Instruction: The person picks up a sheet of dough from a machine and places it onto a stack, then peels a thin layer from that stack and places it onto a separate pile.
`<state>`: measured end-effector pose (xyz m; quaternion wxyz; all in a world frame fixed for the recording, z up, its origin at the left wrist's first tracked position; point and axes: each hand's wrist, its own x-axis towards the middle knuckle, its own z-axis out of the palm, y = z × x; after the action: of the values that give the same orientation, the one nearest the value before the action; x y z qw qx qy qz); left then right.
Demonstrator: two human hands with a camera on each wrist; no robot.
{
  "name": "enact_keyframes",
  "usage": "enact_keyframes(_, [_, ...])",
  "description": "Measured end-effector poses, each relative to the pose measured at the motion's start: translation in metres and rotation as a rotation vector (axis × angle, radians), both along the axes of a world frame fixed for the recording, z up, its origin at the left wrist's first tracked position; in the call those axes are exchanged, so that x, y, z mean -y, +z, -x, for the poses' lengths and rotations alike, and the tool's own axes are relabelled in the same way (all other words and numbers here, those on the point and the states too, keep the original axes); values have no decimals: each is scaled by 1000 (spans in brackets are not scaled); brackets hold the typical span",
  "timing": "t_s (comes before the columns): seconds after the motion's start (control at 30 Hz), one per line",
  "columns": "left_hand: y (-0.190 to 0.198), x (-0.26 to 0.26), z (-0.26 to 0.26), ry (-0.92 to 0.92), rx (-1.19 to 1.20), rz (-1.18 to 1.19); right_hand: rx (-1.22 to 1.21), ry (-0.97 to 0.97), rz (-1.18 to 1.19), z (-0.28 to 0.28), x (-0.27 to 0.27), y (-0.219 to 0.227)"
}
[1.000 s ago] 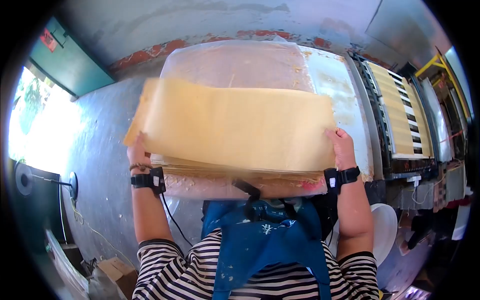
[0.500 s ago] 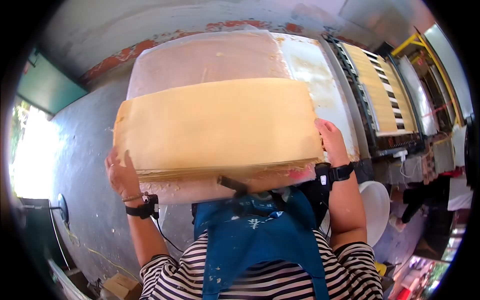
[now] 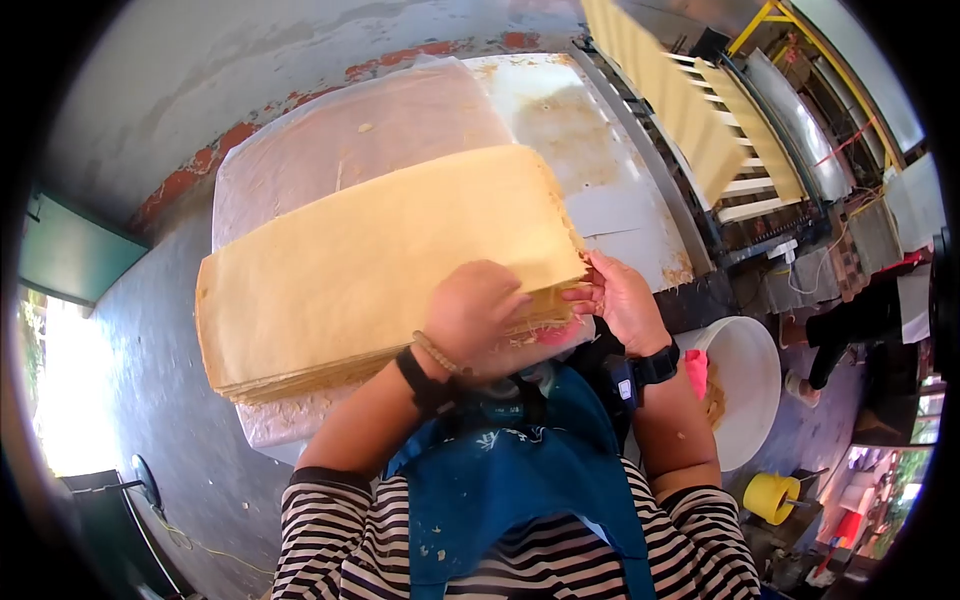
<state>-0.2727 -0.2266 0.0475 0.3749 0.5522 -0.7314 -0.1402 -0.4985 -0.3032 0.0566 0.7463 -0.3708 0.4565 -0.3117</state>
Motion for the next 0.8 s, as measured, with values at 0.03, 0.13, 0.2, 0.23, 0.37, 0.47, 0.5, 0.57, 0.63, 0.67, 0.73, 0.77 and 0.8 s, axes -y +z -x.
enact_keyframes(0.03, [-10, 3, -5, 1, -112, -35, -26, 1, 16, 3, 1, -3])
enact_keyframes(0.13, [-15, 4, -13, 72, -503, -296, -209, -33, 219, 10, 10, -24])
enact_keyframes(0.2, [-11, 3, -18, 133, -659, -425, -474, -130, 563, 8, 19, -41])
enact_keyframes(0.23, [-8, 2, -21, 160, -675, -443, -409, -115, 458, 7, 21, -35])
enact_keyframes(0.37, [3, -3, -26, 252, -470, -125, -96, 21, 2, -14, 33, 17])
enact_keyframes(0.47, [18, -4, -36, -30, 283, 295, 32, 182, -104, -28, 67, 8])
enact_keyframes(0.5, [16, -7, -36, -81, 318, 269, 51, 245, -94, -36, 73, 8])
enact_keyframes(0.57, [10, -15, -32, -177, 393, 217, -64, 302, 58, -51, 73, 11])
enact_keyframes(0.63, [26, -22, -38, -113, 276, 175, -232, 299, 217, -68, 62, 19])
enact_keyframes(0.67, [36, -25, -42, -83, 216, 152, -377, 339, 389, -72, 48, 28])
enact_keyframes(0.73, [55, -36, -78, 106, 73, 99, -610, 513, 664, -85, 3, 75])
enact_keyframes(0.77, [66, -41, -98, 230, 16, 112, -591, 506, 973, -88, -17, 73])
enact_keyframes(0.8, [82, -46, -115, 280, -46, 117, -563, 485, 1279, -90, -33, 71])
